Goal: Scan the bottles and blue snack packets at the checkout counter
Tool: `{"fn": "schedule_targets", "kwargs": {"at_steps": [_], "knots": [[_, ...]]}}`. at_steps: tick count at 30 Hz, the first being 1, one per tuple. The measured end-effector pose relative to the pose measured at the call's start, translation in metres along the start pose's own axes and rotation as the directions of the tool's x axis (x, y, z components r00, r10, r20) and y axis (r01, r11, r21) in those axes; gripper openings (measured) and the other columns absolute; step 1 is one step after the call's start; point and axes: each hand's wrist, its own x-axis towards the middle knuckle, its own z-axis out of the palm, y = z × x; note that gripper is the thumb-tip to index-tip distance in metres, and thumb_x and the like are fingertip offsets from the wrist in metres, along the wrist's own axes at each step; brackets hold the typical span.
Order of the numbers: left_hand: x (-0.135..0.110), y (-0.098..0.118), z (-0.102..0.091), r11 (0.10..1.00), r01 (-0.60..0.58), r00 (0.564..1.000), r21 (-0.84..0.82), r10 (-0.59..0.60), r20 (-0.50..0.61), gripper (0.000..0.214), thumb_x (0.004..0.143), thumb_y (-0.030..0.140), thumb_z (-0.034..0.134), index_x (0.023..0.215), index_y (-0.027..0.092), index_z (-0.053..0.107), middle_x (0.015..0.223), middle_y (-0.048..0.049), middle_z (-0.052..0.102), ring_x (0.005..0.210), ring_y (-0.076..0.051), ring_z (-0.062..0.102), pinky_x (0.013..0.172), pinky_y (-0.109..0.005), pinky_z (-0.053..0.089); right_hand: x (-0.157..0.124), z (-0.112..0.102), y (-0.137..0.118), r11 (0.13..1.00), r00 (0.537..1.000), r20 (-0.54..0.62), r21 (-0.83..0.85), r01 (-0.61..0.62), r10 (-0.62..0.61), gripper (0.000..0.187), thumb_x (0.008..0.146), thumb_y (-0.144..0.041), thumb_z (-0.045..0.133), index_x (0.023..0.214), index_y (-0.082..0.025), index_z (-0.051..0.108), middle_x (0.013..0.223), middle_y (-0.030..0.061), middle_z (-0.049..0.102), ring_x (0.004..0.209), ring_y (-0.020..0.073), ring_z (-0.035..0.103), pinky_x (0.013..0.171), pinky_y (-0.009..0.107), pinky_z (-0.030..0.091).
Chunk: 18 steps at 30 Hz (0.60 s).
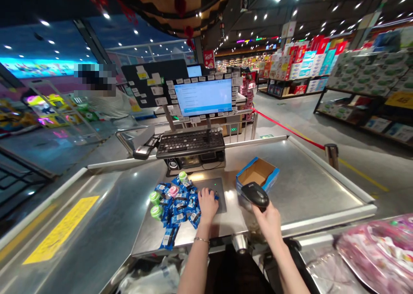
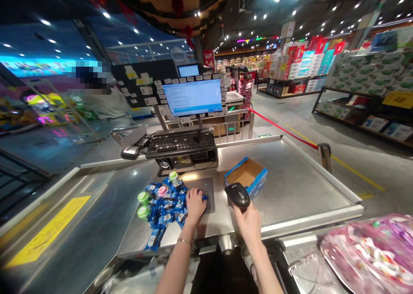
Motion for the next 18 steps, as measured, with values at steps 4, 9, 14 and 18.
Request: {"fn": "schedule_targets", "kwargs": {"at_steps": [4,9,14,18], "knots": [[0.007,0.042,-0.011,0.964,-0.131,0.984,-0.233,0.098,-0.15,0.024,0.082,0.021,0.05,0.104,0.02,0.06,0.114,-0.009,0.057,0.113,-0.024,0.046,0.099,-0.044,0.035,0.011,-0.009,0.012,0.995,0.99,-0.129,0.087,-0.051,0.062,0.057,0.072,-0.06,0.05,0.101,-0.014,0.065,0.08,0.0131,0.072,0.079,0.0294,0.067,0.069,0.035,0.048],[0.039,0.117,-0.01,0.726,-0.181,0.967,-0.664,0.256,0.016,0.019,0.085,0.024,0.048,0.092,0.023,0.065,0.098,-0.0064,0.066,0.1,-0.021,0.055,0.094,-0.038,0.04,0.021,-0.028,0.025,0.976,0.952,-0.271,0.197,-0.088,0.141,0.058,0.068,-0.06,0.054,0.1,-0.013,0.066,0.084,0.0139,0.073,0.083,0.0299,0.066,0.072,0.036,0.049],[0.077,0.165,0.025,0.521,0.097,0.917,-0.848,0.284,0.28,0.011,0.065,0.028,0.07,0.075,0.024,0.067,0.082,-0.0074,0.069,0.091,-0.025,0.063,0.089,-0.036,0.044,0.026,-0.047,0.039,0.975,0.942,-0.294,0.199,-0.101,0.158,0.055,0.067,-0.057,0.056,0.097,-0.011,0.066,0.08,0.0133,0.072,0.08,0.0288,0.066,0.07,0.035,0.049],[0.093,0.181,0.044,0.368,0.147,0.934,-0.918,0.253,0.251,0.021,0.062,0.043,0.072,0.074,0.028,0.064,0.081,-0.0036,0.068,0.092,-0.024,0.064,0.088,-0.035,0.046,0.029,-0.051,0.047,0.977,0.941,-0.31,0.201,-0.076,0.137,0.051,0.067,-0.053,0.058,0.096,-0.011,0.066,0.078,0.0126,0.072,0.075,0.0283,0.066,0.068,0.036,0.05]]}}
